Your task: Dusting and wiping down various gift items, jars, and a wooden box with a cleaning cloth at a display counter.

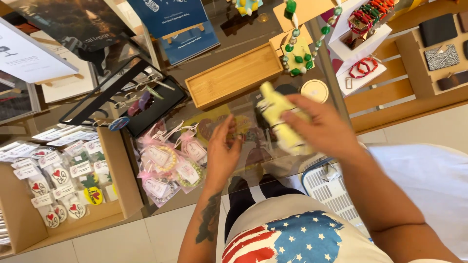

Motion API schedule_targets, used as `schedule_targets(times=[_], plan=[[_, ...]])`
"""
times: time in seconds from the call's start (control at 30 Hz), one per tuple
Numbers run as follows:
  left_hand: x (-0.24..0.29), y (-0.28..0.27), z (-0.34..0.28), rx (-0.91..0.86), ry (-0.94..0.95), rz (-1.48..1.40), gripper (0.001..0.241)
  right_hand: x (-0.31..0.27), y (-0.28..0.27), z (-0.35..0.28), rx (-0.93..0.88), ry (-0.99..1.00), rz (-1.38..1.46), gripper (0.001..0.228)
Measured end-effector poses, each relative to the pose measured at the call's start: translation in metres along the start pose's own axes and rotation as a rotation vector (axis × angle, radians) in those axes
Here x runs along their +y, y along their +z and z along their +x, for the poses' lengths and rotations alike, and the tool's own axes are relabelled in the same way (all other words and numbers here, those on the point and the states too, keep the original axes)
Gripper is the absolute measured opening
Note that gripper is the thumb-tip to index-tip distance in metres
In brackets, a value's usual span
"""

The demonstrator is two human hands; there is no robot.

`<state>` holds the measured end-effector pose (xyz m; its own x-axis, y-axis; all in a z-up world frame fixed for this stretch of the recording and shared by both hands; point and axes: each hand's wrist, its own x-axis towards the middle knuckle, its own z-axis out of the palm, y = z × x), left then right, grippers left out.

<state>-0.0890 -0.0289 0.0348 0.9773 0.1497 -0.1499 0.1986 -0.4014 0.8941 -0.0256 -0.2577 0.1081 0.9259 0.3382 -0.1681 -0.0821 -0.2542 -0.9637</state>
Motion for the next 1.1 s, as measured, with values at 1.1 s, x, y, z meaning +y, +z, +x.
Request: schedule_targets(times=[1.1], plan=[[-0.063,-0.046,0.108,0.051,0.274,0.613,0.108,0.126,0.163,0.012,0.148,-0.449,-1.165,0.063]])
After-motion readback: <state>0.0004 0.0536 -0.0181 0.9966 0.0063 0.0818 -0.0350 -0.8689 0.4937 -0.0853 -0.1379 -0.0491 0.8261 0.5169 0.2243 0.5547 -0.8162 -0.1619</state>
